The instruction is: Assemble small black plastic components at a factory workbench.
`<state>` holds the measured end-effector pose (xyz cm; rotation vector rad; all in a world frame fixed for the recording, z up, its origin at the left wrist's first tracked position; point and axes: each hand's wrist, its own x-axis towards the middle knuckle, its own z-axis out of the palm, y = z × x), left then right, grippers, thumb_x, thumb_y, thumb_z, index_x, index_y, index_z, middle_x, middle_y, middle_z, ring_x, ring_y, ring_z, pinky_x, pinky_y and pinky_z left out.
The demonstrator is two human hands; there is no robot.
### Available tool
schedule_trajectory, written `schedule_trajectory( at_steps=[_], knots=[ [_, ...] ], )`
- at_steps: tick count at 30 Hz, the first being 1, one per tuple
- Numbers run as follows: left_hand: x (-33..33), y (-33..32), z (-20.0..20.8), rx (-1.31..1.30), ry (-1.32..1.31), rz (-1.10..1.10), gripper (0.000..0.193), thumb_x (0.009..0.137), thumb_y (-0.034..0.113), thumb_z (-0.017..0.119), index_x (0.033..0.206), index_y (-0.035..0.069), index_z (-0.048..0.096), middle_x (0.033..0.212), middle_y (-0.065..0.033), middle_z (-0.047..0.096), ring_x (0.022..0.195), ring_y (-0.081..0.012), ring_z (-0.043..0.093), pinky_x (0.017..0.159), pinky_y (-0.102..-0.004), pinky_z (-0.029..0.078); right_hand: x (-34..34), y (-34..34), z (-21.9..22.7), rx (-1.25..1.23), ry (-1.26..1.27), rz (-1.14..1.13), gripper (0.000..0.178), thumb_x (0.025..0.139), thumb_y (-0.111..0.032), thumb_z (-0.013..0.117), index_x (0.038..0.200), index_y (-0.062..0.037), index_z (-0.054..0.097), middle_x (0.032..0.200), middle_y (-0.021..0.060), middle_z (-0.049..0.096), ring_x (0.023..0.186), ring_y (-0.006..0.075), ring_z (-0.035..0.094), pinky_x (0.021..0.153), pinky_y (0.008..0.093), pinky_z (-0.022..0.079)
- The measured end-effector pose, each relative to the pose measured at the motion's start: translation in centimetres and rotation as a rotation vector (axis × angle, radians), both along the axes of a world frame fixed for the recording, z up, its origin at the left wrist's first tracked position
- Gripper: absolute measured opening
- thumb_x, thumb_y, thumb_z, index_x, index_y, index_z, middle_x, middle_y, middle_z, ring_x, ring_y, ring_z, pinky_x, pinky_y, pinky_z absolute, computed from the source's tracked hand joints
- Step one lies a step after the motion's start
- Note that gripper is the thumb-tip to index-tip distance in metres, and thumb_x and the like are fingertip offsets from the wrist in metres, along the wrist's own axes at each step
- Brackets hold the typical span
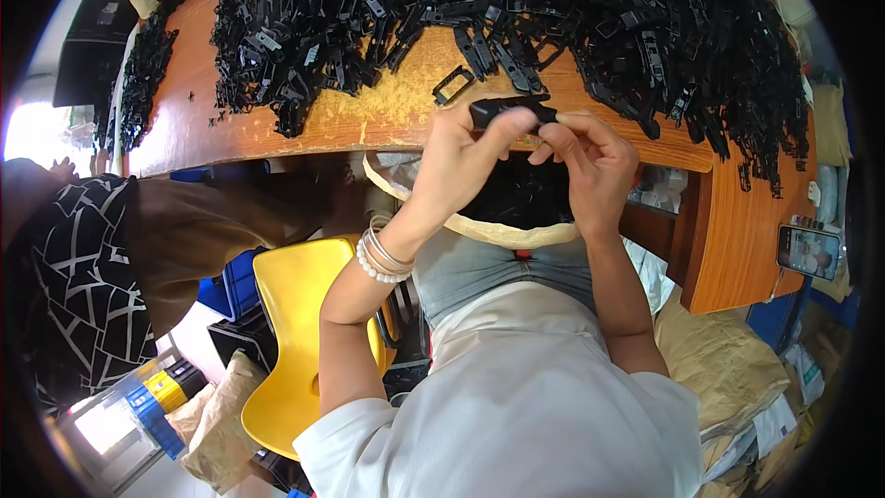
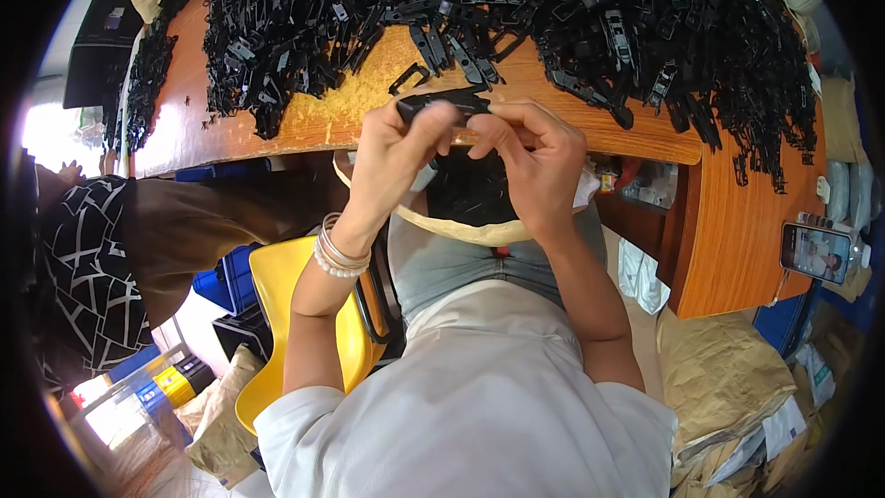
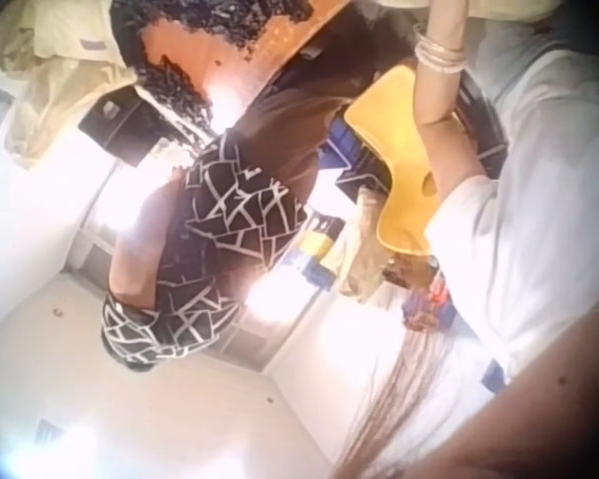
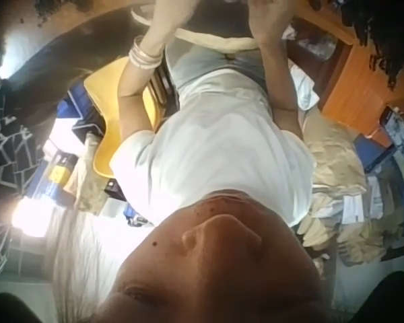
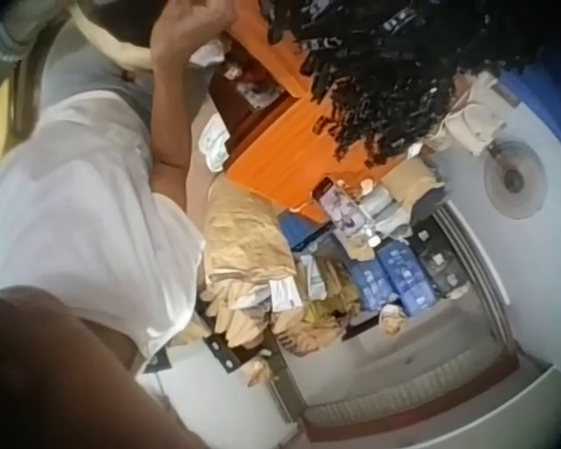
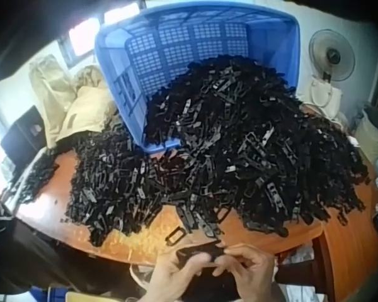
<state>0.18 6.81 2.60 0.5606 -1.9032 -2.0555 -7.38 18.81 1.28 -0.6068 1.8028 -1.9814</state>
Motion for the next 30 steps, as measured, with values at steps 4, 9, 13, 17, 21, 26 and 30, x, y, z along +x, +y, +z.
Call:
schedule_trajectory(
  at_steps=[4,9,13,17,21,26,30],
  knots=[
    [-0.1,-0.5,-1.0,0.064,0.014,-0.052,0.018,0.075,0.015,0.068,0.078,0.0,0.059,0.067,0.003,0.057,0.058,-0.0011,0.046,0.05,-0.0168,0.036,-0.3,0.3,-0.4,-0.056,0.04,0.092,0.006,0.078,-0.003,0.06,0.08,0.0031,0.058,0.068,0.0052,0.055,0.058,0.0111,0.056,0.055,0.0188,0.042],
    [-0.2,0.3,0.3,0.101,0.049,-0.026,0.016,0.077,0.013,0.066,0.074,-0.001,0.057,0.063,0.0034,0.054,0.057,-0.0021,0.046,0.05,-0.0172,0.036,-0.6,0.1,0.1,-0.112,-0.144,0.09,0.025,0.079,-0.007,0.06,0.1,0.0056,0.053,0.08,0.0054,0.055,0.062,0.01,0.054,0.055,0.0193,0.038],
    [-0.5,0.0,1.1,0.142,0.169,-0.014,0.017,0.079,0.01,0.062,0.071,-0.002,0.054,0.066,-0.0001,0.055,0.059,-0.0038,0.049,0.053,-0.0197,0.04,-0.4,-0.6,0.8,-0.11,-0.04,0.096,0.029,0.081,-0.009,0.057,0.106,0.0056,0.053,0.084,0.0062,0.057,0.061,0.01,0.054,0.056,0.0201,0.039],
    [-1.2,-1.7,1.5,0.07,0.124,-0.189,0.023,0.083,0.013,0.057,0.069,-0.004,0.052,0.069,-0.0034,0.054,0.061,-0.0071,0.051,0.056,-0.0222,0.042,-1.0,-0.5,-0.4,-0.132,0.003,0.088,0.025,0.083,-0.009,0.054,0.103,0.0054,0.054,0.08,0.007,0.06,0.063,0.0109,0.056,0.055,0.0196,0.04],
    [-5.1,-5.8,1.2,-0.361,0.13,-0.407,0.033,0.088,0.027,0.047,0.082,-0.003,0.058,0.074,-0.0064,0.056,0.061,-0.0134,0.05,0.056,-0.0245,0.04,-1.6,1.0,-1.6,-0.089,-0.143,-0.065,0.024,0.086,-0.011,0.05,0.103,0.0053,0.053,0.078,0.0109,0.062,0.063,0.0125,0.059,0.053,0.0195,0.041],
    [-14.9,-15.7,-2.0,-0.946,0.092,0.179,0.017,0.079,0.008,0.054,0.091,-0.001,0.061,0.085,-0.0156,0.063,0.08,-0.0255,0.061,0.072,-0.0293,0.045,-1.2,3.6,-1.2,-0.065,-0.147,-0.037,0.024,0.085,-0.011,0.051,0.103,0.0062,0.052,0.076,0.0135,0.061,0.061,0.0156,0.059,0.051,0.0207,0.041],
    [-20.4,-18.8,-4.3,-1.087,-0.097,0.173,0.018,0.07,0.008,0.058,0.084,-0.002,0.061,0.079,-0.0188,0.062,0.072,-0.0282,0.061,0.069,-0.0296,0.047,-0.4,4.8,-0.9,-0.058,-0.218,-0.012,0.024,0.084,-0.011,0.052,0.101,0.0071,0.052,0.074,0.0137,0.06,0.06,0.0164,0.058,0.051,0.0219,0.041]
  ],
)
